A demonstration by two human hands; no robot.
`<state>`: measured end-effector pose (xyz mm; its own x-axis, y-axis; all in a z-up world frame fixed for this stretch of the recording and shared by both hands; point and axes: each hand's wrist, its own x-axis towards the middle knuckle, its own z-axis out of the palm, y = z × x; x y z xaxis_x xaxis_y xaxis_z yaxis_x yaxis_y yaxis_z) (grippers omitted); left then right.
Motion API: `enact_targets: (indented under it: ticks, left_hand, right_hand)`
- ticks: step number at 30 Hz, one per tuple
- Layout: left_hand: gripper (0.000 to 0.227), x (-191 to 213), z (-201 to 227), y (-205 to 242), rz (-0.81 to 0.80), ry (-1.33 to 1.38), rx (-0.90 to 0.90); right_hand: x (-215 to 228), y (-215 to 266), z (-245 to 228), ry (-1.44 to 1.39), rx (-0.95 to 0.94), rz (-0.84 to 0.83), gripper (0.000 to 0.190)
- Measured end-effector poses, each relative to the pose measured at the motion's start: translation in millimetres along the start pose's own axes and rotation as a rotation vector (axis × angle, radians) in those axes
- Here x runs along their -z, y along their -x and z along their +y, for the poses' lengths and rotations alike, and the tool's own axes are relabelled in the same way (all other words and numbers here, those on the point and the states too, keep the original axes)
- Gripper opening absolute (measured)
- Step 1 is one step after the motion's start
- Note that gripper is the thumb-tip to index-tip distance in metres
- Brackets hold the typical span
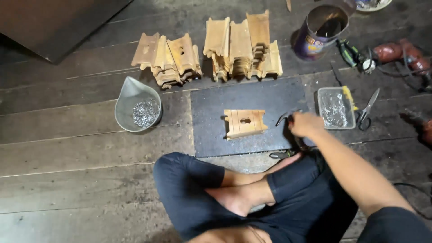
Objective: Assembling small wooden components by aligning pieces and hammering in nails while sitting on the floor.
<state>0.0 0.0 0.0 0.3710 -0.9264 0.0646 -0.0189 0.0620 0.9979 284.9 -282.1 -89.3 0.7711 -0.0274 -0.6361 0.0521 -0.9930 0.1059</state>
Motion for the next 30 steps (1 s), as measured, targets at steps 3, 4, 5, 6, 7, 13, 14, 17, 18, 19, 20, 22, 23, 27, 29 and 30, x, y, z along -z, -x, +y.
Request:
enact_targets:
  ticks: [3, 4, 5, 6, 7, 13, 14, 17, 18, 19, 20, 22, 23, 27, 29, 30]
  left_hand:
    - [0.074, 20.7, -60.4, 10.4, -0.136, 0.221, -0.038]
    - [0.033, 25.6, -83.4, 13.7, 0.227, 0.058, 0.281]
    - [0.038, 31.7, -106.1, 17.2, 0.596, -0.118, 0.598]
    - [0.038, 51.2, -119.3, 3.2, 0.603, -0.119, 0.599]
    - [0.046, 71.7, -131.2, -8.4, 0.899, 0.055, 0.614]
    - [0.091, 151.7, -124.9, -128.6, 1.766, 0.236, 0.523]
    - [0.12, 158.5, -130.6, -145.5, 1.884, 0.223, 0.465]
    - [0.132, 200.5, -200.0, -153.3, 1.942, 0.07, 0.614]
    - [0.132, 212.3, -204.0, -151.8, 1.941, 0.069, 0.611]
    - [0.127, 219.3, -209.4, -148.5, 1.909, -0.023, 0.581]
    - [0.123, 226.4, -215.0, -144.9, 1.875, -0.114, 0.552]
    - [0.12, 240.5, -193.0, -143.6, 1.777, -0.171, 0.532]
    - [0.119, 245.3, -182.9, -143.3, 1.676, -0.225, 0.512]
    - [0.101, 269.5, -175.2, -140.3, 1.338, -0.432, 0.467]
    - [0.084, 267.3, -187.0, -140.3, 1.324, -0.909, 0.524]
    - [0.084, 248.1, -175.3, -146.3, 1.324, -0.91, 0.521]
  right_hand:
    - [20.5, -12.4, 33.3, -0.161, -0.094, 0.103, 0.039]
    - [14.5, -29.6, 53.2, -0.219, -0.161, 0.198, 0.042]
    - [12.7, -49.2, 70.0, -0.274, -0.219, 0.299, 0.045]
    - [-0.6, -68.9, 89.2, -0.272, -0.211, 0.301, 0.045]
    - [-14.9, -89.6, 105.8, -0.286, -0.249, 0.341, 0.046]
    - [-69.4, -135.6, 145.3, -0.455, -0.316, 0.286, 0.044]
    - [-78.1, -147.6, 149.7, -0.479, -0.291, 0.33, 0.035]
    - [-87.9, -161.6, 153.8, -0.505, -0.301, 0.334, 0.034]
    - [-80.9, -158.8, 152.7, -0.505, -0.302, 0.337, 0.034]
    - [-79.0, -153.4, 151.2, -0.523, -0.307, 0.311, 0.034]
    - [-77.2, -148.0, 149.4, -0.541, -0.312, 0.285, 0.037]
    - [-72.8, -146.2, 147.4, -0.577, -0.334, 0.299, 0.037]
    - [-72.9, -143.6, 147.7, -0.614, -0.358, 0.313, 0.036]
    - [-83.3, -153.3, 151.9, -0.615, -0.357, 0.368, 0.036]
    - [-86.8, -158.0, 154.5, -0.673, -0.326, 0.417, 0.031]
    - [-91.5, -169.7, 163.0, -0.674, -0.325, 0.42, 0.031]
